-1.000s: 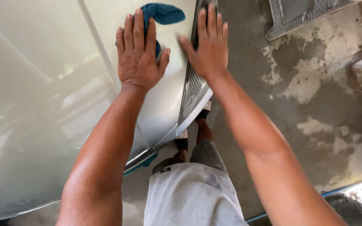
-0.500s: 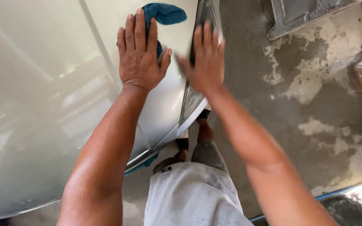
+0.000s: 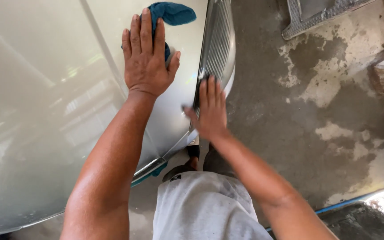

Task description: The person scrubs the front headlights of a white car using a black sanding block and a blue cloth. They repeatedly rub the headlight surfaces, occasionally dipping the cloth into a bucket of water to rinse it, and continue scrubbing both headlights throughout the clip.

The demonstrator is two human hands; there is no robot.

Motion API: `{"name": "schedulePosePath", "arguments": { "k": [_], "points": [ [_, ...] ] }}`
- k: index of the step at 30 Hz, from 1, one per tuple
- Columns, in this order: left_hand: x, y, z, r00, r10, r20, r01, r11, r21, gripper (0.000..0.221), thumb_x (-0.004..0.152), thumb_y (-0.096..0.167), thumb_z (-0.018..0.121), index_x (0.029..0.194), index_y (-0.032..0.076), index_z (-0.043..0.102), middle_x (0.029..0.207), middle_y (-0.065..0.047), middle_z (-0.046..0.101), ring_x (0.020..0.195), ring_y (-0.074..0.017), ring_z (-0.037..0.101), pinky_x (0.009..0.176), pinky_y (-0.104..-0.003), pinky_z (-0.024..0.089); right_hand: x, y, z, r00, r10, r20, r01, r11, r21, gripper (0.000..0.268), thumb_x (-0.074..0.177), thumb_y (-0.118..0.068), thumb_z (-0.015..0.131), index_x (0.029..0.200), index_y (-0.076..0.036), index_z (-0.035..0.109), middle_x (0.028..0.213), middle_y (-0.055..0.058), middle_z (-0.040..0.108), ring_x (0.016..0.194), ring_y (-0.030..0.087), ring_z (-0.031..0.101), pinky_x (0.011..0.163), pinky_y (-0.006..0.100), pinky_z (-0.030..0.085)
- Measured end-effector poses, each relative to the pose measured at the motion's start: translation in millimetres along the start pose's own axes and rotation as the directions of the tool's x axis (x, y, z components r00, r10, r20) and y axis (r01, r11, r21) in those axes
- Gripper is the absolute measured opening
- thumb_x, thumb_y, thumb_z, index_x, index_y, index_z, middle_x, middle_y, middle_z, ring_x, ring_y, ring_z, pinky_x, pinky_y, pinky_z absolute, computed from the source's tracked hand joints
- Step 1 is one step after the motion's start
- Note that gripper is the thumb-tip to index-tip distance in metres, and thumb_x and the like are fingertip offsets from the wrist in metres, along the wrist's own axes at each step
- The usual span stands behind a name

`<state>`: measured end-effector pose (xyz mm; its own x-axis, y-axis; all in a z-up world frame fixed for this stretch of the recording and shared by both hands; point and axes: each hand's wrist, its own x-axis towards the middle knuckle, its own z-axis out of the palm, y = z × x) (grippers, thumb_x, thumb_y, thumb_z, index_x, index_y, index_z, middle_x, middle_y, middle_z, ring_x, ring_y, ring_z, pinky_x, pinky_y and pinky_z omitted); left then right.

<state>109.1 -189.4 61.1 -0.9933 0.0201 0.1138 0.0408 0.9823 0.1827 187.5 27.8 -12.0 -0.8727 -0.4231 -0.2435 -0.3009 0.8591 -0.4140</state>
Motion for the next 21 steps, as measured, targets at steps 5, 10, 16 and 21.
{"name": "schedulePosePath", "arguments": {
  "k": [5, 10, 16, 21],
  "points": [
    [-2, 1, -6, 1.0, -0.005, 0.002, 0.005, 1.0, 0.006, 0.073, 0.112, 0.05, 0.053, 0.165, 0.001, 0.038, 0.171, -0.022, 0.02, 0.157, -0.044, 0.019, 0.127, -0.06, 0.015, 150, 55, -53, 0.972, 0.075, -0.221, -0.067, 0.997, 0.043, 0.089, 0.115, -0.06, 0.05, 0.17, -0.004, 0.009, 0.177, 0.019, 0.005, 0.167, 0.039, 0.012, 0.136, 0.058, 0.008],
    [3, 0, -7, 1.0, -0.014, -0.008, 0.014, 1.0, 0.022, 0.073, 0.111, 0.049, 0.053, 0.164, 0.001, 0.039, 0.171, -0.022, 0.02, 0.158, -0.0437, 0.02, 0.127, -0.06, 0.015, 101, 36, -49, 0.965, 0.03, -0.26, 0.02, 0.983, 0.184, 0.093, 0.109, -0.06, 0.054, 0.168, -0.002, 0.01, 0.176, 0.021, 0.007, 0.165, 0.042, 0.012, 0.134, 0.059, 0.01],
    [0, -1, -1, 1.0, 0.001, 0.002, -0.001, 1.0, 0.013, 0.072, 0.112, 0.05, 0.052, 0.165, 0.003, 0.039, 0.172, -0.021, 0.021, 0.159, -0.0427, 0.02, 0.127, -0.059, 0.015, 58, 22, -18, 0.962, -0.034, -0.27, 0.095, 0.971, 0.219, 0.094, 0.105, -0.05, 0.06, 0.167, -0.005, 0.007, 0.173, 0.026, 0.005, 0.16, 0.051, 0.01, 0.129, 0.063, 0.01],
    [3, 2, -5, 1.0, -0.018, 0.025, 0.018, 1.0, 0.013, 0.074, 0.111, 0.05, 0.052, 0.164, 0.001, 0.039, 0.17, -0.023, 0.022, 0.157, -0.0438, 0.02, 0.127, -0.06, 0.015, 190, 49, -65, 0.948, 0.058, -0.314, -0.006, 0.986, 0.165, 0.083, 0.114, -0.055, 0.059, 0.171, -0.011, 0.018, 0.177, 0.013, 0.018, 0.166, 0.034, 0.019, 0.135, 0.057, 0.009]
  ]
}}
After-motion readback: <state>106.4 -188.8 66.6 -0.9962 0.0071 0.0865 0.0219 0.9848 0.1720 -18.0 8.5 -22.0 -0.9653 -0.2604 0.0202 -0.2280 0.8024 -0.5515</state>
